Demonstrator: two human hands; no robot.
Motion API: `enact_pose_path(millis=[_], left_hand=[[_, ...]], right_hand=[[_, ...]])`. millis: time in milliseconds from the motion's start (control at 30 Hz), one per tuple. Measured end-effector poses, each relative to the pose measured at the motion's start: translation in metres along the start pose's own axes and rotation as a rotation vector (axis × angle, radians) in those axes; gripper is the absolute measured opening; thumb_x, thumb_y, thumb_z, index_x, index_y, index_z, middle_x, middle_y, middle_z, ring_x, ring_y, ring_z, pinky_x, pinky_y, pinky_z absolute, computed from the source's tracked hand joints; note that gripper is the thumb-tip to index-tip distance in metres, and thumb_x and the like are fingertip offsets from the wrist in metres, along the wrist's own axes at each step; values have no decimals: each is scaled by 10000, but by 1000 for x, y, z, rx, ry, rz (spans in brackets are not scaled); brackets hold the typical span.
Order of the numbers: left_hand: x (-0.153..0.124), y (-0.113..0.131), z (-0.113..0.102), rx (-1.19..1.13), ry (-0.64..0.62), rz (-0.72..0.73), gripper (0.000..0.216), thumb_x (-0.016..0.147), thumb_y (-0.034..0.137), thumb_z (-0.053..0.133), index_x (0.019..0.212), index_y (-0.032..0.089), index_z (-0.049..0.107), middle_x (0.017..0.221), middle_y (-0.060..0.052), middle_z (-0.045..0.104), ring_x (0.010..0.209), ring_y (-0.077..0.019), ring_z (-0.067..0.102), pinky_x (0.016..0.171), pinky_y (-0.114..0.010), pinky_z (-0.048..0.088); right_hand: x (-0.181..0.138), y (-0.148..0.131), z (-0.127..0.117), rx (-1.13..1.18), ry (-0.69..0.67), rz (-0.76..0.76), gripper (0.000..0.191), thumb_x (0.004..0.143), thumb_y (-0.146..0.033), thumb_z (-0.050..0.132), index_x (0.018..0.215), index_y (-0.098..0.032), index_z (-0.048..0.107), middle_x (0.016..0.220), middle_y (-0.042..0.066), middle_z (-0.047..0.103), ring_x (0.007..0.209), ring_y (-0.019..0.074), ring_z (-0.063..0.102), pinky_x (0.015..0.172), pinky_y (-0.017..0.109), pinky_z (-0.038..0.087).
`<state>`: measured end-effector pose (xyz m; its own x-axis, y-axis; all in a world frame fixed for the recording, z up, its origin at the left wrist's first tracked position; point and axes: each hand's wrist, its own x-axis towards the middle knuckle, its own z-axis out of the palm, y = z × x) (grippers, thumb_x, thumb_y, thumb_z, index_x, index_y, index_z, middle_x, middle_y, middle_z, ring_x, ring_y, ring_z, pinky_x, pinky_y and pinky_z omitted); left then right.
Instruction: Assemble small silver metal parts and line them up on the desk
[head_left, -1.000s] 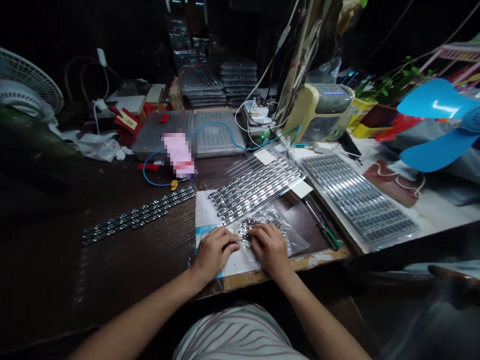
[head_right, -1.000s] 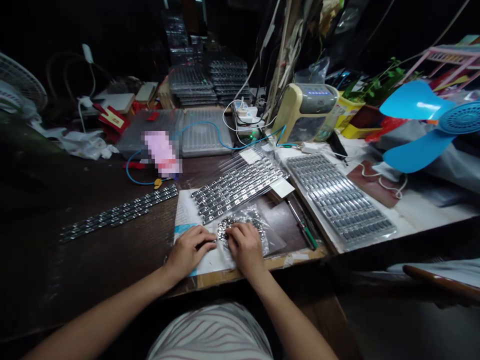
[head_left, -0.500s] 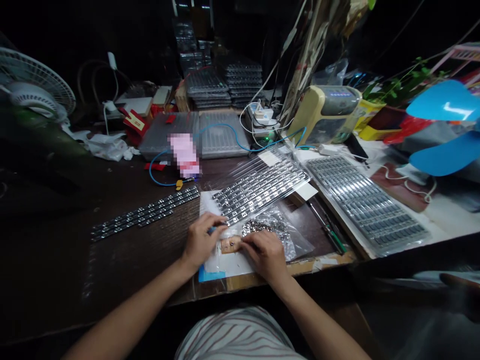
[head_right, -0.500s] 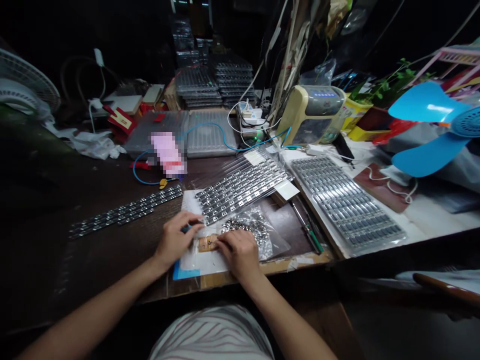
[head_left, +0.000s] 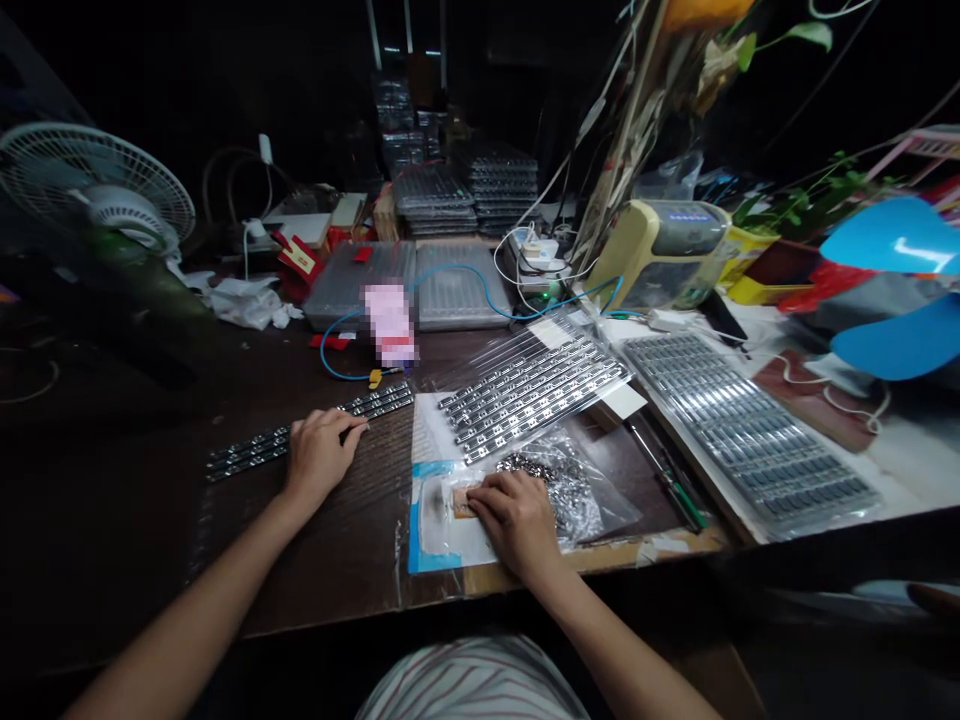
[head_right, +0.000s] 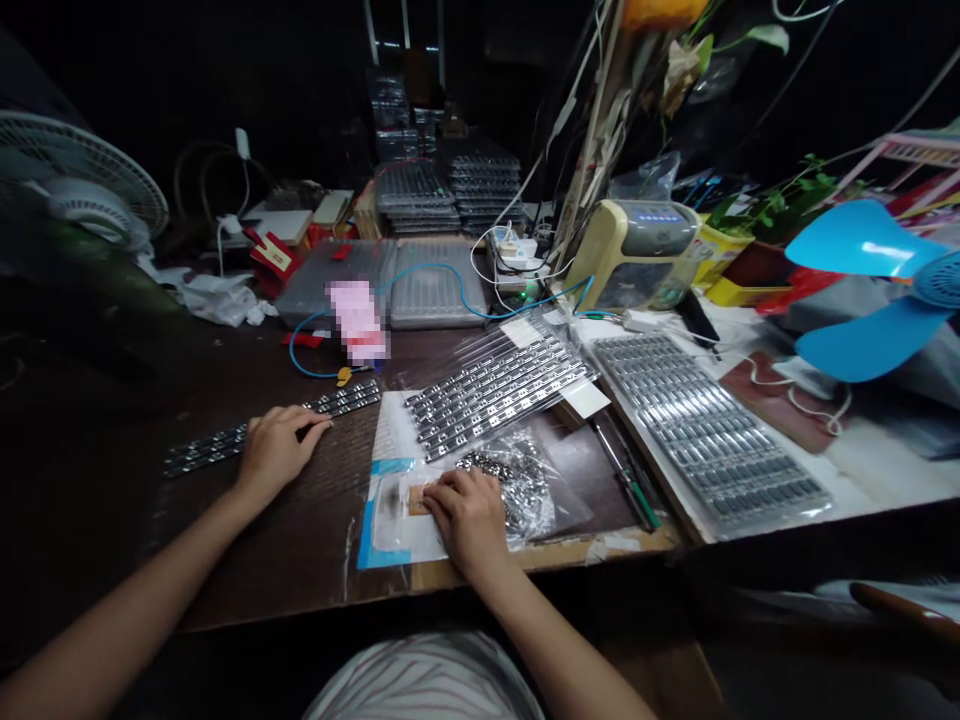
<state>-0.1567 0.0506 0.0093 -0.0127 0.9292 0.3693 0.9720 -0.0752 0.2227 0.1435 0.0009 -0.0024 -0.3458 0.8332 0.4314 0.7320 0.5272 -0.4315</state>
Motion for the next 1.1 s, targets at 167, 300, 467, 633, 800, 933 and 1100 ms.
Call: enact_pose_path(millis=[167,300,467,633,800,933,1100], left_hand=[[13,23,-3,-59,3,47,182,848,323,538,863,247,702,929,-47,695,869,-247,575,767,-371,350],[43,65,17,-151,-65,157,188,854,317,533,851,237,703,922,-49,703,859,-238,593,778,-367,352],[71,98,40,-160,-106,163,146,822,304,580,803,220,699,860,-67,710,834,-246,609,783,-373,366],[65,92,36,-275,-105,56,163,839,278,528,814,195,666,818,-68,699,773,-220,627,745,-344,429],[29,80,15,-744,-237,-97,302,866,331,461,1079,170,601,819,-45,669,650,-152,638,546,-239,479],[-7,90,2,-812,-350,-102,298,883,319,436,1041,178,645,828,-47,668,619,-137,625,527,-231,489],[-39,119,5,-729,-328,21,159,816,244,595,947,215,681,936,-47,694,828,-177,638,694,-265,501]], right_hand=[[-3,4,-15,-128,-10,8,204,867,-289,606,1063,-276,660,1014,42,643,889,198,528,732,338,365],[-14,21,-32,-289,-25,-4,286,857,-302,613,1139,-251,620,1124,68,626,921,233,520,731,361,380],[-24,35,-29,-246,-18,23,116,864,-254,612,964,-259,671,977,40,657,849,196,535,709,321,386],[-18,37,-21,-169,82,46,114,894,-246,566,906,-239,679,904,42,646,808,172,543,692,299,386],[-13,36,-22,-85,121,64,148,889,-211,531,936,-212,670,897,58,617,842,183,546,726,308,416],[-13,37,-21,-12,124,78,191,907,-171,468,979,-198,642,903,66,627,856,194,552,752,331,439],[-14,39,-19,38,133,74,215,930,-160,431,1027,-202,617,941,62,648,873,194,568,777,340,448]])
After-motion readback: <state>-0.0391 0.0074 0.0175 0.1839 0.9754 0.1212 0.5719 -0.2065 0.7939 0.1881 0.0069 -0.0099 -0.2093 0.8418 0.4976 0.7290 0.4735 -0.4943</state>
